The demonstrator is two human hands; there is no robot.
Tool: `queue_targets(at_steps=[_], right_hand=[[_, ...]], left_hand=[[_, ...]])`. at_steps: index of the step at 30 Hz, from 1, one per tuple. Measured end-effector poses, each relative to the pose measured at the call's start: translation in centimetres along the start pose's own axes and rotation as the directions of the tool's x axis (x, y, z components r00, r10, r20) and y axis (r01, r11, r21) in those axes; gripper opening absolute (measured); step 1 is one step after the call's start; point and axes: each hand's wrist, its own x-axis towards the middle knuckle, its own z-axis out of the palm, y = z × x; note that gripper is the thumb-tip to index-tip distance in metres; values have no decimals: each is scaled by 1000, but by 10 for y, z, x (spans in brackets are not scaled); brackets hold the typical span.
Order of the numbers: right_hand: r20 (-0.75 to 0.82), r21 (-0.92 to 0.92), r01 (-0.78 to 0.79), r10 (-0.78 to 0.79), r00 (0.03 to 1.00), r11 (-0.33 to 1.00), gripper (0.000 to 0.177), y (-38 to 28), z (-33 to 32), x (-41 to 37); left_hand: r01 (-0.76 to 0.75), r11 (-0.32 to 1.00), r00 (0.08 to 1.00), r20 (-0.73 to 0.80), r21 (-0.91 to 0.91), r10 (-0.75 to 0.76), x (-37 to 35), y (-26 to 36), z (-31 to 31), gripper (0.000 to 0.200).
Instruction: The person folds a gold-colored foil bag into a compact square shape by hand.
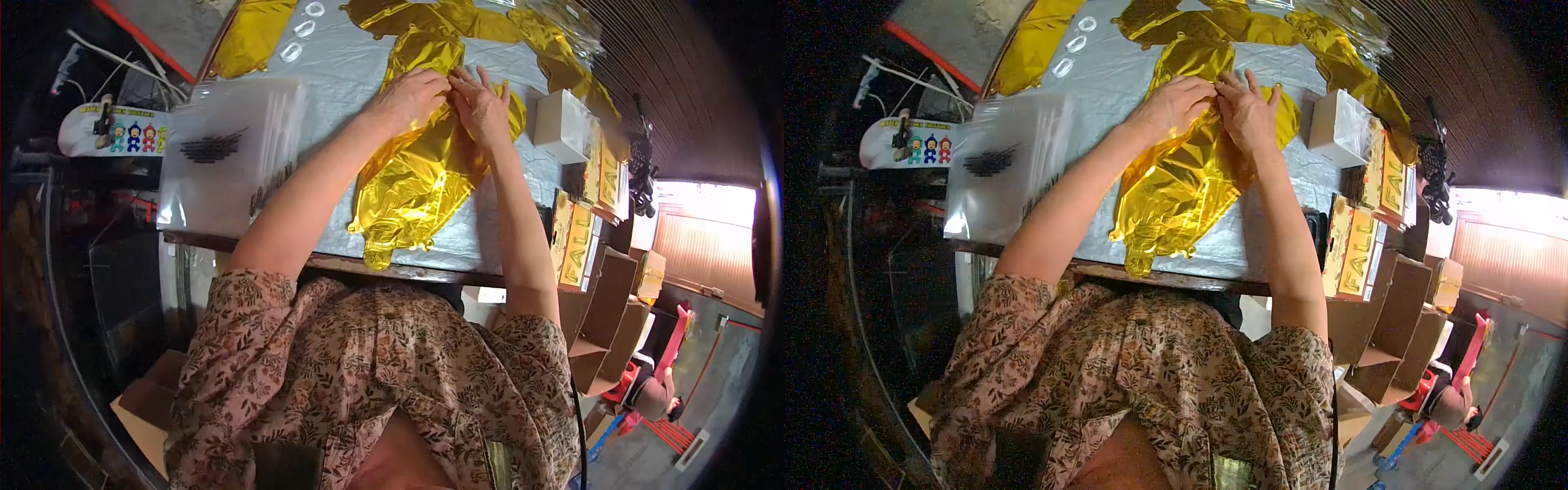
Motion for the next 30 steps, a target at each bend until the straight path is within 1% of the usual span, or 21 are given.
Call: queue_targets(at_steps=[1, 2, 3, 4, 5, 6, 7, 9, 10, 12, 14, 15, 19, 21, 22, 24, 25, 27, 28, 29, 30], right_hand=[[49, -4, -4, 4, 999, 1000, 35, 2, 0, 3], [80, 14, -12, 10, 997, 1000, 34, 5, -1, 4], [73, 18, -9, 7, 997, 1000, 34, 4, -4, 6], [119, 10, -12, 11, 993, 1000, 33, 4, -6, 8], [166, 2, -16, 16, 986, 1000, 33, 5, -7, 8], [161, 6, -18, 16, 987, 1000, 33, 5, -5, 9], [146, -2, -17, 17, 989, 1000, 33, 7, -2, 9], [124, -8, -31, 32, 992, 999, 33, 10, 2, 8], [130, -29, -21, 24, 991, 999, 34, 9, 2, 8], [140, -45, -12, 18, 990, 999, 34, 7, -1, 9], [149, -85, -19, 32, 988, 996, 35, 3, -2, 9], [151, -81, -21, 33, 988, 996, 35, 3, 0, 8], [113, -65, -17, 24, 993, 998, 34, 9, 2, 8], [109, -39, -12, 17, 994, 999, 34, 11, 4, 9], [111, -45, -7, 12, 994, 999, 35, 10, 2, 9], [136, -84, 11, 1, 991, 996, 39, 13, 1, 10], [168, -72, 0, 12, 986, 997, 39, 11, 2, 5], [127, -98, 19, -6, 992, 995, 39, 10, 3, 11], [99, -100, 45, -35, 994, 994, 39, 14, 6, 11], [105, -99, 45, -34, 994, 994, 39, 18, 9, 11], [70, -92, 65, -59, 996, 994, 38, 20, 10, 12]], left_hand=[[2, 1000, 1000, -2, 9, -2, 2, -1, -2, 23], [16, 997, 1000, -11, -75, -17, 4, -3, -5, 23], [27, 987, 999, -18, -160, -31, 7, -3, -9, 24], [24, 988, 1000, -15, -154, -27, 9, -4, -15, 24], [131, 976, 991, -4, -171, -134, 9, -8, -23, 24], [235, 954, 971, 9, -187, -238, 9, -11, -34, 25], [232, 955, 972, 14, -183, -234, 6, -18, -45, 25], [241, 970, 971, 21, -23, -240, -2, -31, -68, 21], [237, 971, 971, 31, -25, -236, -8, -33, -76, 21], [122, 978, 988, 78, 170, -136, -22, -33, -86, 19], [102, 984, 989, 88, 146, -116, -30, -29, -85, 19], [79, 989, 992, 87, 122, -90, -32, -26, -86, 20], [70, 989, 993, 85, 131, -82, -33, -18, -84, 21], [14, 983, 995, 97, 180, -32, -37, -20, -82, 25], [25, 984, 993, 108, 174, -44, -41, -24, -81, 25], [-35, 982, 994, 111, 187, 14, -47, -33, -78, 35], [-11, 985, 991, 130, 172, -12, -57, -29, -76, 35], [-79, 964, 987, 158, 255, 39, -56, -26, -83, 43], [-46, 947, 974, 223, 318, -28, -61, -17, -88, 48], [-41, 948, 974, 224, 315, -32, -67, -7, -91, 48], [-50, 942, 972, 233, 331, -31, -73, 1, -94, 51]])
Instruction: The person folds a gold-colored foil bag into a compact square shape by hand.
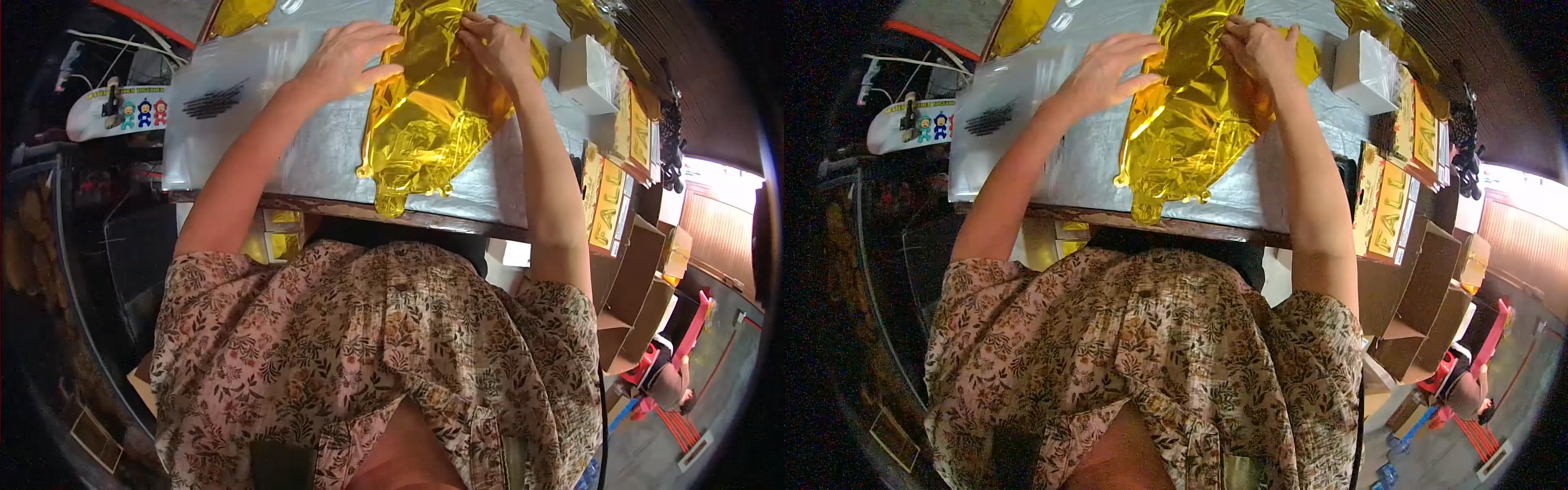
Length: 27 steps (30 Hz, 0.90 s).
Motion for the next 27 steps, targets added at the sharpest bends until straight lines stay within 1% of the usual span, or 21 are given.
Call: queue_targets(at_steps=[1, 2, 4, 5, 7, 8, 10, 11, 12, 13, 14, 17, 18, 19, 21, 22, 23, 24, 25, 27], right_hand=[[-33, 7, 20, -20, 999, 1000, 36, -4, -4, -1], [-23, 11, 19, -18, 1000, 1000, 36, -8, -8, -2], [149, 86, -133, 120, 982, 987, 42, -30, -37, 0], [157, 90, -135, 120, 980, 987, 42, -29, -33, -1], [85, 79, -91, 84, 993, 993, 40, -18, -22, 0], [90, 80, -91, 83, 992, 993, 40, -13, -17, -1], [148, -12, -92, 93, 985, 996, 38, -5, -9, 0], [169, -61, -88, 98, 981, 994, 36, -1, -6, 4], [150, -67, -83, 92, 984, 994, 36, -3, -7, 7], [127, -32, -80, 84, 988, 996, 37, -8, -10, 3], [103, 1, -77, 76, 992, 997, 38, -11, -13, 2], [71, 34, -87, 84, 994, 996, 39, -21, -23, -1], [83, 45, -104, 100, 992, 994, 40, -23, -24, -1], [75, 43, -103, 100, 992, 994, 40, -23, -26, 1], [113, 17, -101, 98, 989, 995, 40, -26, -30, -1], [101, -34, -76, 79, 992, 997, 32, -22, -23, -1], [94, -39, -75, 79, 992, 996, 32, -18, -15, -3], [45, -20, -62, 63, 997, 998, 32, -17, -12, -3], [-2, 0, -51, 51, 999, 999, 32, -14, -10, -2], [1, 13, -77, 77, 997, 997, 33, -15, -12, -4]], left_hand=[[-2, 1000, 1000, 10, 16, 2, -7, 7, -2, 53], [3, 1000, 1000, 18, 10, -4, -15, 14, -4, 53], [25, 999, 996, 88, 47, -29, -29, 25, -6, 58], [29, 999, 995, 95, 44, -33, -35, 32, -7, 58], [19, 990, 990, 136, 142, -39, -45, 43, -6, 57], [22, 990, 990, 138, 140, -42, -49, 46, -6, 57], [16, 986, 984, 170, 167, -45, -50, 47, -7, 66], [14, 985, 986, 160, 175, -43, -50, 48, -10, 66], [18, 986, 979, 195, 168, -51, -49, 49, -14, 71], [21, 987, 971, 233, 158, -58, -48, 50, -16, 76], [15, 991, 975, 219, 129, -43, -49, 48, -14, 82], [12, 994, 975, 220, 113, -37, -46, 52, -19, 82], [7, 993, 976, 216, 118, -33, -42, 50, -19, 82], [10, 993, 982, 187, 116, -32, -35, 47, -17, 81], [11, 994, 987, 157, 111, -28, -21, 38, -14, 79], [51, 996, 990, 125, 80, -60, -9, 31, -14, 75], [90, 995, 992, 90, 48, -94, 1, 25, -14, 72], [88, 993, 995, 31, 81, -91, 10, 26, -19, 58], [81, 993, 996, 24, 82, -83, 16, 21, -18, 58], [18, 980, 998, 58, 197, -30, 23, 7, -11, 50]])
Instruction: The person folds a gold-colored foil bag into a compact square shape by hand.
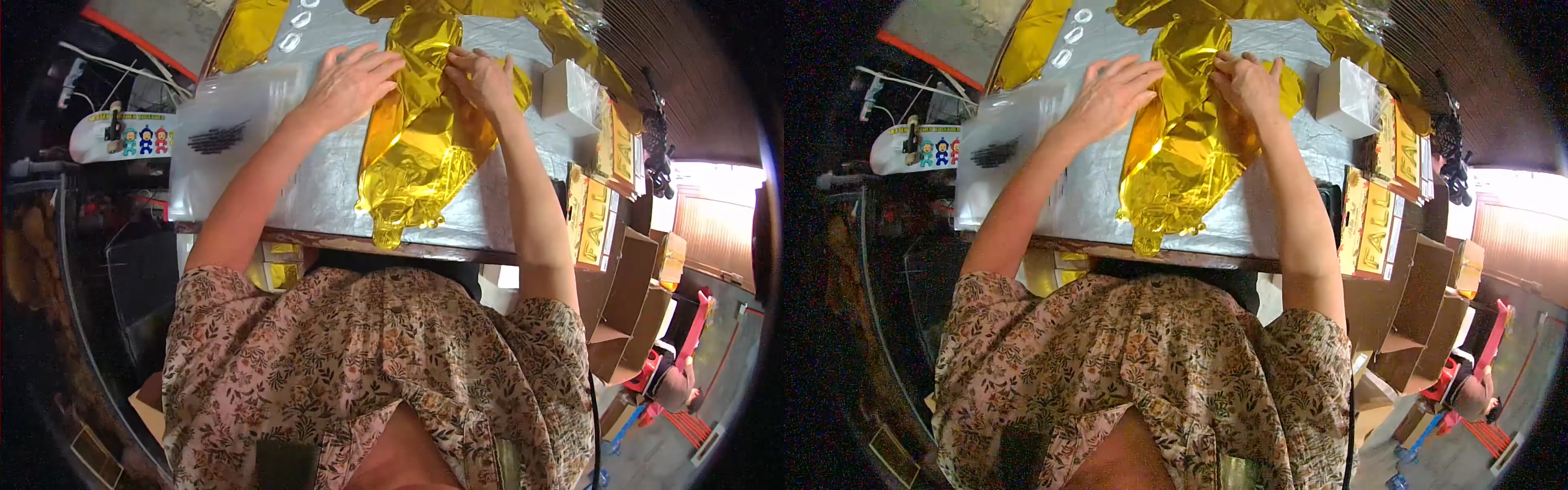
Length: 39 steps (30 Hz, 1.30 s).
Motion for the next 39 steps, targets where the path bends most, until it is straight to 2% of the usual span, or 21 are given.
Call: queue_targets(at_steps=[2, 6, 10, 13, 15, 19, 22, 24, 29, 32, 34, 39], right_hand=[[97, 46, -26, 21, 995, 999, 39, -6, -11, 1], [56, 53, -19, 16, 998, 998, 39, -4, -5, 1], [82, 34, 19, -22, 996, 999, 39, -4, -11, 8], [96, -9, 40, -39, 995, 999, 38, -5, -10, 3], [3, 91, 85, -86, 996, 992, 34, -3, -7, -1], [12, 81, 69, -71, 997, 994, 36, -3, -5, -2], [-45, 90, 94, -91, 995, 991, 35, 4, 4, 1], [-83, 183, 132, -119, 989, 974, 32, 6, 5, 1], [-58, 211, 120, -110, 992, 970, 30, 4, 4, 0], [-56, 232, 137, -128, 990, 963, 28, 1, 2, -3], [-51, 244, 134, -126, 991, 960, 27, 0, 1, -2], [-57, 258, 91, -78, 995, 962, 27, -3, -1, -3]], left_hand=[[20, 999, 999, -24, -34, -21, 3, -9, 11, 48], [48, 989, 997, -46, -140, -55, -1, -10, 21, 45], [56, 988, 998, -34, -142, -62, -2, -8, 18, 49], [52, 993, 998, 21, -104, -50, -10, 2, 9, 57], [10, 997, 998, 64, -83, -5, -17, 10, 5, 65], [-42, 994, 985, 162, -103, 59, -34, 28, -1, 67], [-10, 986, 979, 197, -164, 42, -37, 30, -2, 67], [-14, 988, 982, 186, -154, 43, -38, 31, -2, 67], [16, 981, 982, 187, -193, 20, -21, 27, -7, 65], [17, 973, 993, 121, -232, 11, 4, 17, 4, 62], [-33, 992, 995, 91, -120, 44, 8, 15, 16, 60], [1, 991, 995, 100, -130, 12, 5, 18, 27, 60]])
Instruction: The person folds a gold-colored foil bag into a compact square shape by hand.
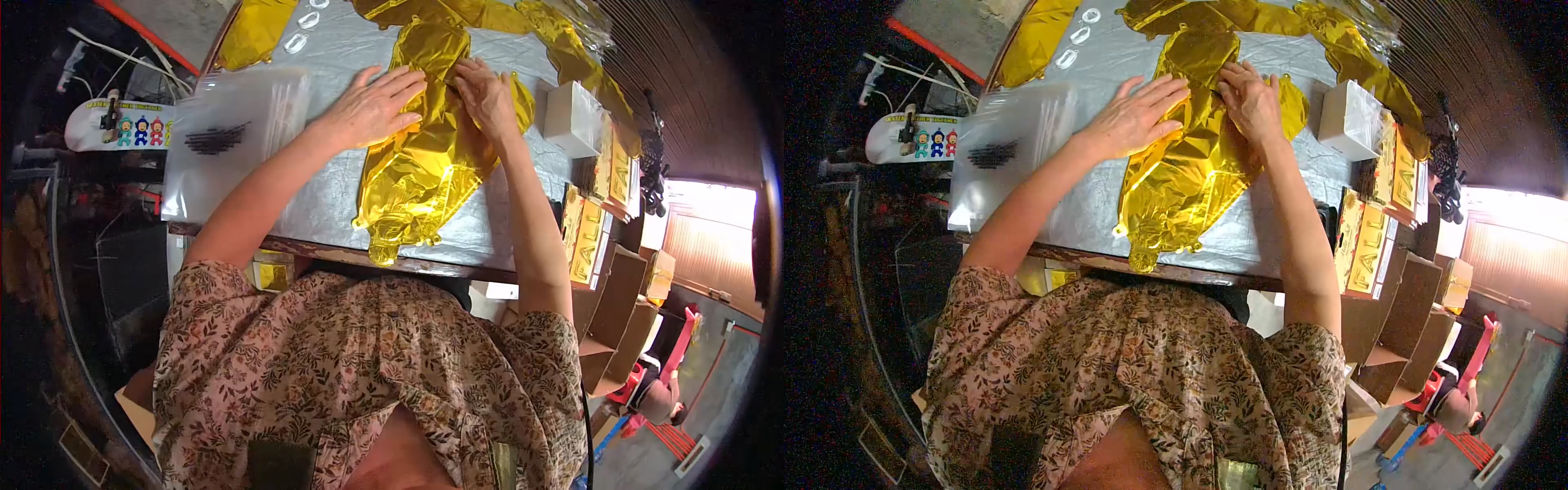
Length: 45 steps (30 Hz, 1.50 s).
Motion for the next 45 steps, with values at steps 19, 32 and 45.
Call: queue_targets(at_steps=[19, 32, 45], right_hand=[[-9, -27, 18, -19, 1000, 999, 32, -2, 4, -1], [4, -192, 55, -56, 998, 980, 42, -3, 4, -5], [25, -292, 117, -114, 993, 949, 86, -2, 7, -7]], left_hand=[[32, 998, 997, 69, -45, -28, 0, -1, -2, 61], [16, 999, 999, 51, 33, -18, -2, -3, 7, 78], [38, 991, 996, 75, 132, -48, -5, 1, 9, 96]])
